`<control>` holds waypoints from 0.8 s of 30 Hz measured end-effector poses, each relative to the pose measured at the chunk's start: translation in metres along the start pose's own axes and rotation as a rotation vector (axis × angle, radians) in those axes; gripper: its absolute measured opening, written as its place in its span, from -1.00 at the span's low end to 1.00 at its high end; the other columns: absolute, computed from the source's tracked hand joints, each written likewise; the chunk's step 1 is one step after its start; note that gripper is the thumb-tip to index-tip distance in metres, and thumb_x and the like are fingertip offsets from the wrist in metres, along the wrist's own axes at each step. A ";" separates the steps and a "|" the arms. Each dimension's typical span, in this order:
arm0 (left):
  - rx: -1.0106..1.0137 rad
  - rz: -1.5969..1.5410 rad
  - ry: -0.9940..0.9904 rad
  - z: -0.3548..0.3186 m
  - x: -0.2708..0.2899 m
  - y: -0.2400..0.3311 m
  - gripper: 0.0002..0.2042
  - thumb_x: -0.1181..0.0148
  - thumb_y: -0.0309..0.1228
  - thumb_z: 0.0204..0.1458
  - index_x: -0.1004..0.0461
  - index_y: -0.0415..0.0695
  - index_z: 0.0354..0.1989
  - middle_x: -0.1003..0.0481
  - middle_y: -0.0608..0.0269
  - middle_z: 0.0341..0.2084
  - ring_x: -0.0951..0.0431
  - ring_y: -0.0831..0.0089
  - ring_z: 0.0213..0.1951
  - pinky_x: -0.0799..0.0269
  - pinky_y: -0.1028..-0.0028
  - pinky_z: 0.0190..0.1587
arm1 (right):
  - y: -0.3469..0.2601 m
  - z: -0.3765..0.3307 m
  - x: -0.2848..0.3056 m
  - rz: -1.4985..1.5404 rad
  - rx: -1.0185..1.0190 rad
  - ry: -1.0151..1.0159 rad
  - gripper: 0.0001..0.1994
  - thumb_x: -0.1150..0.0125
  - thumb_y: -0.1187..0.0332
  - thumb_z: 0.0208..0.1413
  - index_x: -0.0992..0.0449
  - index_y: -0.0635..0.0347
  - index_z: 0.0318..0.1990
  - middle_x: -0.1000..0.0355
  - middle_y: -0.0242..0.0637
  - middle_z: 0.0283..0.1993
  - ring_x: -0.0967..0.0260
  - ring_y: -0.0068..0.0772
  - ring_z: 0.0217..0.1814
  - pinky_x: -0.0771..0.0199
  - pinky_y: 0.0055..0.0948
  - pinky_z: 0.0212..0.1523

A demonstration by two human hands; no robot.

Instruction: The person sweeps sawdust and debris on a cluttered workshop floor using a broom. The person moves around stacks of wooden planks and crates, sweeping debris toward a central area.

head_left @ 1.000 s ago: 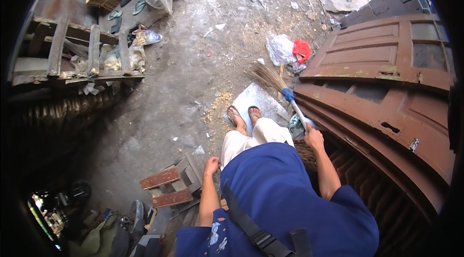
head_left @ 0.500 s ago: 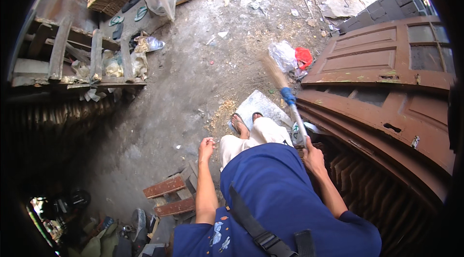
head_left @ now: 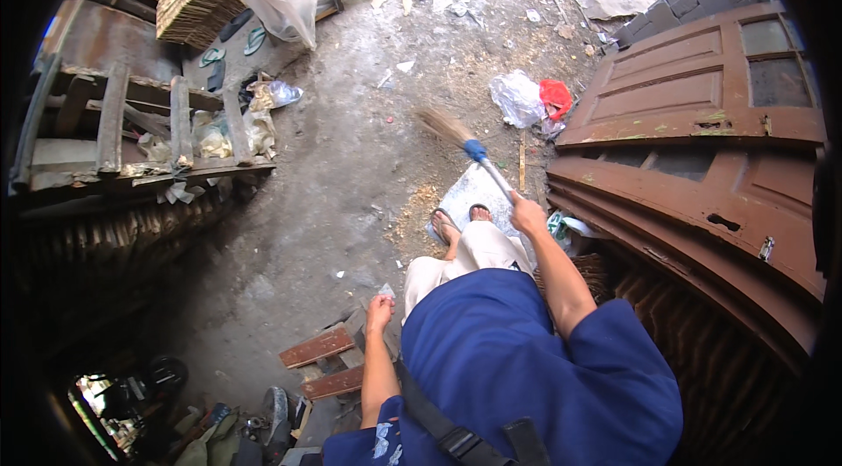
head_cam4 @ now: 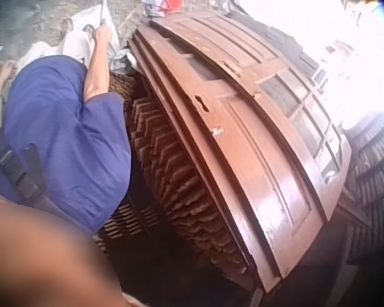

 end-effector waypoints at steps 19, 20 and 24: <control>-0.246 -0.002 -0.058 0.046 -0.025 0.108 -0.82 -0.03 -0.39 0.14 -0.48 -0.20 -0.18 -0.55 0.23 -0.43 -0.51 0.55 -0.47 -0.46 0.52 -0.36 | 0.198 -0.159 0.029 0.031 -0.441 0.258 -0.47 -0.03 0.27 0.15 -0.16 -0.16 0.31 -0.49 0.02 -0.22 -0.50 -0.06 -0.24 -0.47 -0.15 -0.25; -0.241 0.007 -0.061 0.048 -0.026 0.104 -0.82 -0.03 -0.39 0.14 -0.48 -0.20 -0.19 -0.55 0.22 -0.43 -0.51 0.55 -0.47 -0.46 0.53 -0.36 | 0.212 -0.164 0.016 0.158 -0.411 0.257 -0.47 -0.01 0.29 0.16 -0.15 -0.16 0.31 -0.47 -0.06 -0.29 -0.46 -0.16 -0.35 -0.45 -0.20 -0.36; -0.176 -0.016 -0.038 0.053 -0.011 0.074 -0.81 -0.04 -0.36 0.14 -0.47 -0.18 -0.18 -0.55 0.23 -0.41 -0.51 0.52 -0.47 -0.45 0.52 -0.39 | 0.123 -0.221 0.041 0.959 -0.503 0.016 -0.46 0.10 0.35 0.22 -0.03 -0.21 0.36 -0.23 -0.39 -0.55 -0.11 -0.60 -0.72 -0.21 -0.53 -0.77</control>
Point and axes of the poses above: each hand's wrist, its own z-axis towards the middle knuckle, its own x-axis out of the back of the hand, y = z × x, the point moved 10 cm from there along z, towards the middle knuckle
